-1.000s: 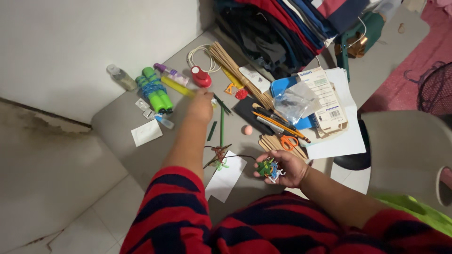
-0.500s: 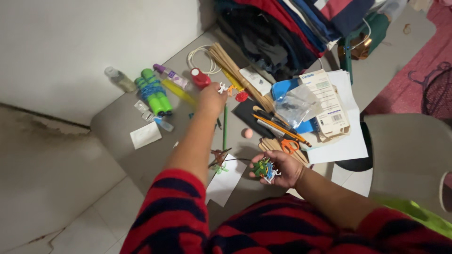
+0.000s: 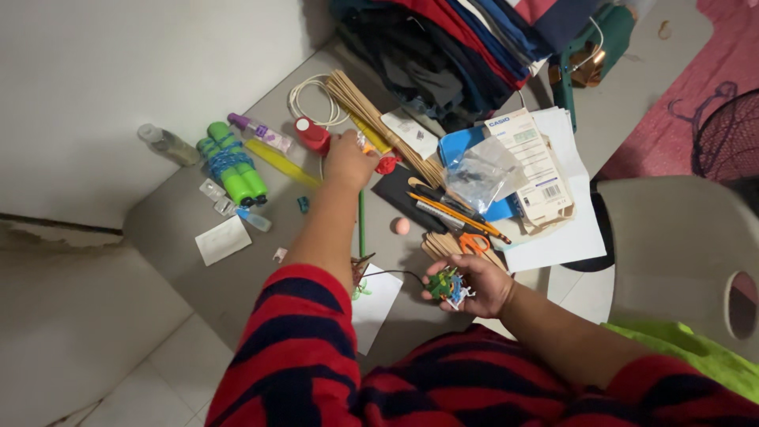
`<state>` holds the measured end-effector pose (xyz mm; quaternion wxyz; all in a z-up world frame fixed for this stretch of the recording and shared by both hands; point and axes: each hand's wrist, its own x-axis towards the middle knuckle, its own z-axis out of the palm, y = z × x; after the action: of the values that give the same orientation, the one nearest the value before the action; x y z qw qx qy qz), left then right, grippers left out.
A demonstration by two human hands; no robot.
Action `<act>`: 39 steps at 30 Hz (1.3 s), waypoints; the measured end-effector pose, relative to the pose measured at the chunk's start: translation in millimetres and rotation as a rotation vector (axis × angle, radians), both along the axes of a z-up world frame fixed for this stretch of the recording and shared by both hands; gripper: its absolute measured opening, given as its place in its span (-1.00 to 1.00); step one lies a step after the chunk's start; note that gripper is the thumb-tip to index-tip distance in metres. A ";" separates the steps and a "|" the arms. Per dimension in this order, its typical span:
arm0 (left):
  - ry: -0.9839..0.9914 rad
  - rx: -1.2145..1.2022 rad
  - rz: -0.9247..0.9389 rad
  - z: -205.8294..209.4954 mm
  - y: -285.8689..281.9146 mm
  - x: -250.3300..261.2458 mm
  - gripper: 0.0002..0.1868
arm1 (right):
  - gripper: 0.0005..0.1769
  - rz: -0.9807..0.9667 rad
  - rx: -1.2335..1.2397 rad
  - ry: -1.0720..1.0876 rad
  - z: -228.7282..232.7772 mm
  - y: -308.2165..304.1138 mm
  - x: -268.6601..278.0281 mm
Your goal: The person organizes various small items from a cluttered table into a two-compartment wooden box. They handle toys, stationery, and craft supplies, placing them into the box compartments.
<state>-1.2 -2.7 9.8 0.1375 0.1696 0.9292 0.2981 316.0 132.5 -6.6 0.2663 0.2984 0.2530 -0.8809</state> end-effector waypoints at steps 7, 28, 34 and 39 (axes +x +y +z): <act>-0.172 0.031 -0.068 7.7 17.2 15.3 -0.46 | -0.51 0.022 -0.020 0.041 -0.7 1.0 -5.5; -1.570 1.271 -0.262 -15.6 -96.4 55.6 -0.68 | -0.47 0.050 0.034 0.035 4.1 -12.2 -3.2; -1.481 1.231 -0.118 -4.1 -104.8 108.0 -0.66 | -0.48 0.068 0.045 0.075 8.5 -20.8 -7.0; -1.099 0.831 0.028 -9.2 -94.8 113.3 -0.78 | -0.50 0.090 0.051 0.083 15.8 -28.9 -3.9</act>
<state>112.1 -97.5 0.5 0.5085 0.0205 0.5354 0.6740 312.1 103.5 9.1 0.2873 0.2566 0.2996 -0.8728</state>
